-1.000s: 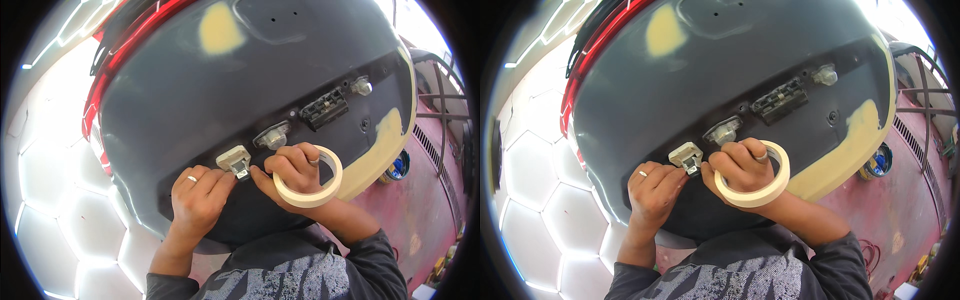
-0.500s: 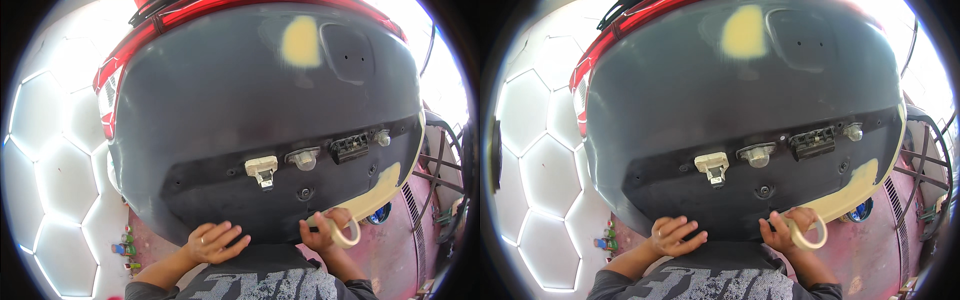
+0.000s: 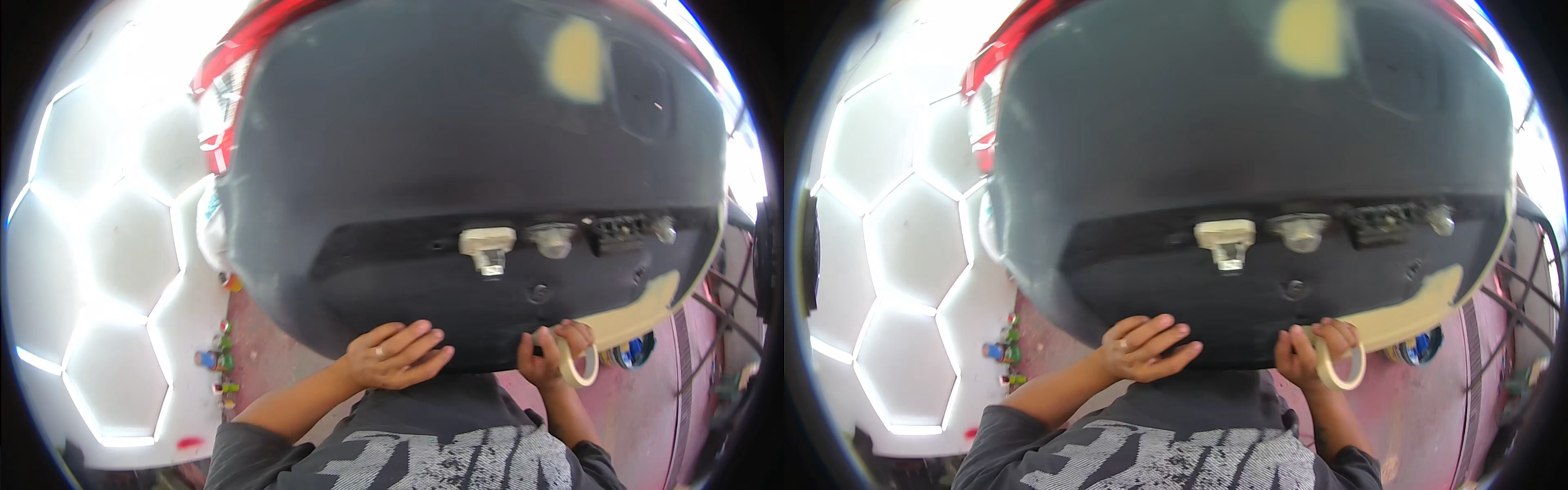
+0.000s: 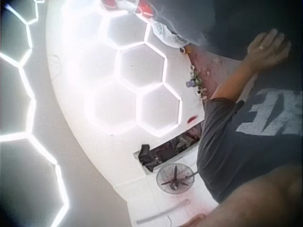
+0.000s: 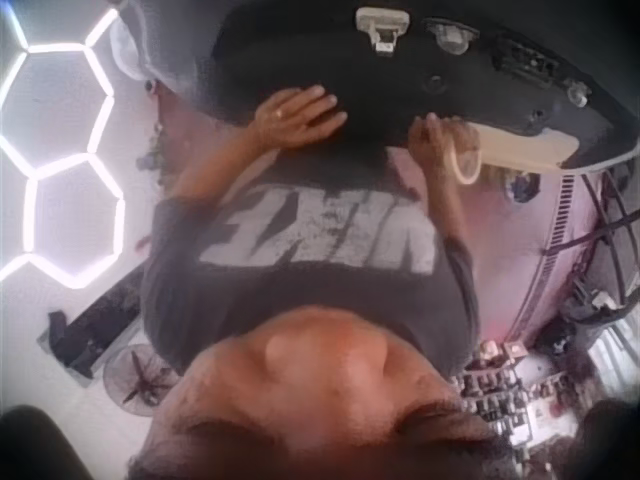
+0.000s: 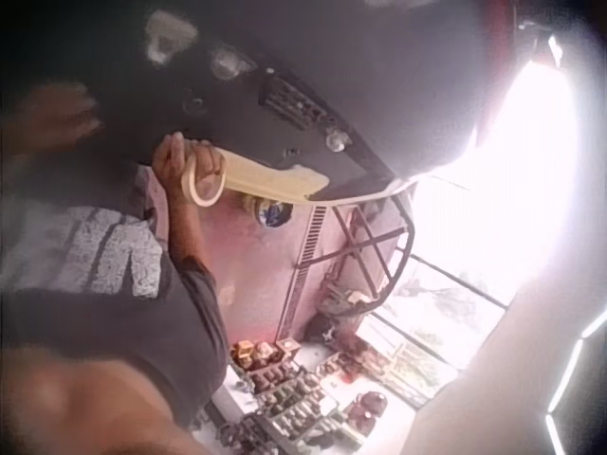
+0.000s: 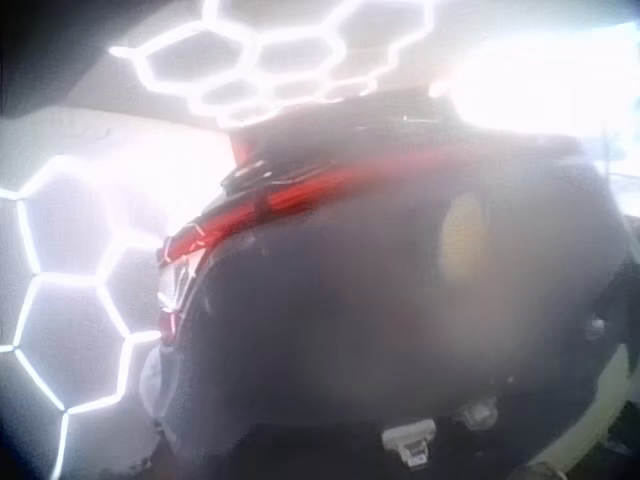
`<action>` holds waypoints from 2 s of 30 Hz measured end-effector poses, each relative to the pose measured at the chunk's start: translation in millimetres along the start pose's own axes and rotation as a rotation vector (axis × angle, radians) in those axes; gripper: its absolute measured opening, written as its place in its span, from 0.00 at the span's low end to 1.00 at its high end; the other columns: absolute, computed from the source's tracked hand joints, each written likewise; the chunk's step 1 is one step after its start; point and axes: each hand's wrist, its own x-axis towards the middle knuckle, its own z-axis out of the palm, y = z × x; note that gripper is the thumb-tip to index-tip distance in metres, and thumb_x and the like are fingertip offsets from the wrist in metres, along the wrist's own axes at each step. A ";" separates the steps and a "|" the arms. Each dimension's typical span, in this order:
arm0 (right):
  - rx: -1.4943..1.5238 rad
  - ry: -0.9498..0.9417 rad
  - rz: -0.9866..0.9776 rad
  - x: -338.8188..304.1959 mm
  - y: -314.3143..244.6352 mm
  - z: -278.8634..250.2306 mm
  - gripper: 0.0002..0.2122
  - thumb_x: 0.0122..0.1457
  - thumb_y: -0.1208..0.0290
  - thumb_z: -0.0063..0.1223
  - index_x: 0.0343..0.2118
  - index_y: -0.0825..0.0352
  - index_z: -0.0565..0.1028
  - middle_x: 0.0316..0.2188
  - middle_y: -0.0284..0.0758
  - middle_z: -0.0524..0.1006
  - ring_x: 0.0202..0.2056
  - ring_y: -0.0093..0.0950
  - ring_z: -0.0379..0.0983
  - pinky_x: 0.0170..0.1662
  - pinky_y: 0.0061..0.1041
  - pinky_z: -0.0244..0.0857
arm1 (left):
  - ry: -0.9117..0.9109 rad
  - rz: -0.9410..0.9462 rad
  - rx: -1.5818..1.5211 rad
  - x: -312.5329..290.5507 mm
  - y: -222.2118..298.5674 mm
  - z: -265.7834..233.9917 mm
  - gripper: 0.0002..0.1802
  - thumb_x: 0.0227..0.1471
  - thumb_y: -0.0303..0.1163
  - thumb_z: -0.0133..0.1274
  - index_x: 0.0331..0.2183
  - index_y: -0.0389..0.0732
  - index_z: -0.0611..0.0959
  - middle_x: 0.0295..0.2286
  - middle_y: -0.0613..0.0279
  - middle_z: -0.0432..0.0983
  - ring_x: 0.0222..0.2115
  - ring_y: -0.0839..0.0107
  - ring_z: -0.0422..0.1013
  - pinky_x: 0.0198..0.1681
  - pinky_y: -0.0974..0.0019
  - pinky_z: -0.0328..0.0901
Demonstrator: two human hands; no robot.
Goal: The person applies masking tape to the rear of a car, covering the license plate area, sensors, and trim. They repeatedly tear and place strips of tape to protect these components, likely in preparation for painting or bodywork.
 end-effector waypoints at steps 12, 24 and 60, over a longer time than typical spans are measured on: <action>0.392 0.146 0.003 18.9 6.6 -37.1 0.40 0.63 0.75 0.61 0.75 0.67 0.51 0.46 0.46 0.73 0.41 0.38 0.71 0.47 0.45 0.70 | 0.204 -0.238 -0.618 25.0 -16.8 0.7 0.19 0.48 0.27 0.79 0.43 0.46 0.92 0.40 0.62 0.87 0.39 0.62 0.84 0.36 0.61 0.77; 1.011 -0.303 0.324 134.9 -38.4 -65.3 0.61 0.61 0.93 0.50 0.79 0.58 0.12 0.66 0.56 0.76 0.38 0.30 0.82 0.47 0.30 0.79 | 0.110 -0.271 -0.751 178.7 -62.7 -37.7 0.24 0.42 0.29 0.84 0.43 0.40 0.91 0.38 0.56 0.86 0.35 0.59 0.83 0.39 0.62 0.77; 0.707 -0.428 0.205 115.9 -43.1 -58.5 0.55 0.59 0.84 0.66 0.82 0.75 0.37 0.33 0.49 0.84 0.30 0.52 0.83 0.34 0.47 0.75 | -0.014 -0.261 -0.955 162.9 -36.0 -12.3 0.15 0.50 0.27 0.77 0.41 0.43 0.90 0.44 0.57 0.85 0.46 0.59 0.84 0.47 0.56 0.79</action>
